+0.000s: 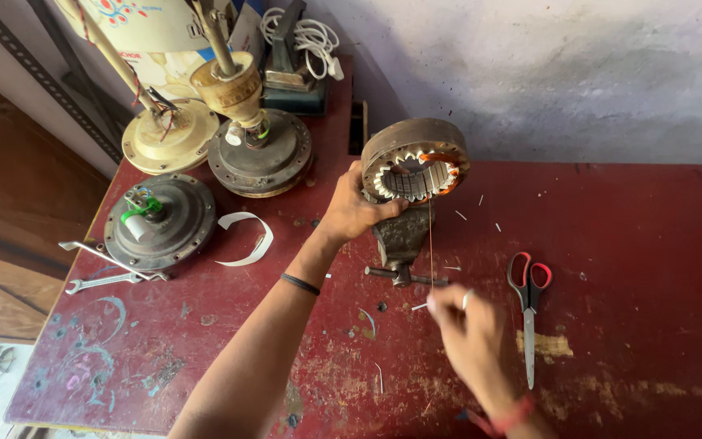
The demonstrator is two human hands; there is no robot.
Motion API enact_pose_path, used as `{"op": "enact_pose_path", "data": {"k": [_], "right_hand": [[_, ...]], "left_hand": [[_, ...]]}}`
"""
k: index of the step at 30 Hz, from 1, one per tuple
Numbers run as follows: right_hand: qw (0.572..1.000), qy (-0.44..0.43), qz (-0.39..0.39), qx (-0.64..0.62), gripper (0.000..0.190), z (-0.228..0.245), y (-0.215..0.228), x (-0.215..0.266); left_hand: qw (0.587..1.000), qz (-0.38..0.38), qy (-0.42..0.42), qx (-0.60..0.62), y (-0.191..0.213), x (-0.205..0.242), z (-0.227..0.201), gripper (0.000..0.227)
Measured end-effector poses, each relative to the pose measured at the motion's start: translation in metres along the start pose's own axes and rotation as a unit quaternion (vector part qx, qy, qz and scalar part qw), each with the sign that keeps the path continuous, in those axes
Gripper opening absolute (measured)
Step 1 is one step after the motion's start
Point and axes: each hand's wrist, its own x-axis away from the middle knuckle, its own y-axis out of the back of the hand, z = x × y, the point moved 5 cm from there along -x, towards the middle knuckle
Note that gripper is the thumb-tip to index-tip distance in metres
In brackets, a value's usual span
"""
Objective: The person winds copper wire around the slots of a motor stator held in a bench vise. They use scissors to cut the wire and tuck the ends into the slots, repeating the process across multiple slots.
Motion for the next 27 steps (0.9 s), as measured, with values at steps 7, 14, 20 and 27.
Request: {"op": "enact_pose_path", "data": {"k": [7,14,20,27], "right_hand": [[0.958,-0.170,0.228,0.031,0.020,-0.054,0.009,0.123],[0.920,-0.320,0.224,-0.025,0.022,-0.076,0.008,0.137],[0.929,-0.300,0.215,-0.041,0.021,-0.061,0.006,0.139],[0.900,-0.347,0.253,-0.074,0.017,-0.066,0.004,0.155]], "left_hand": [[0.999,0.008,0.012,0.047,-0.003,0.003,0.004,0.050],[0.986,0.029,0.017,0.164,0.000,0.010,-0.008,0.067],[0.961,-0.184,-0.134,-0.156,-0.002,0.079,-0.049,0.051],[0.914,0.023,-0.236,-0.328,-0.045,0.098,-0.073,0.041]]}}
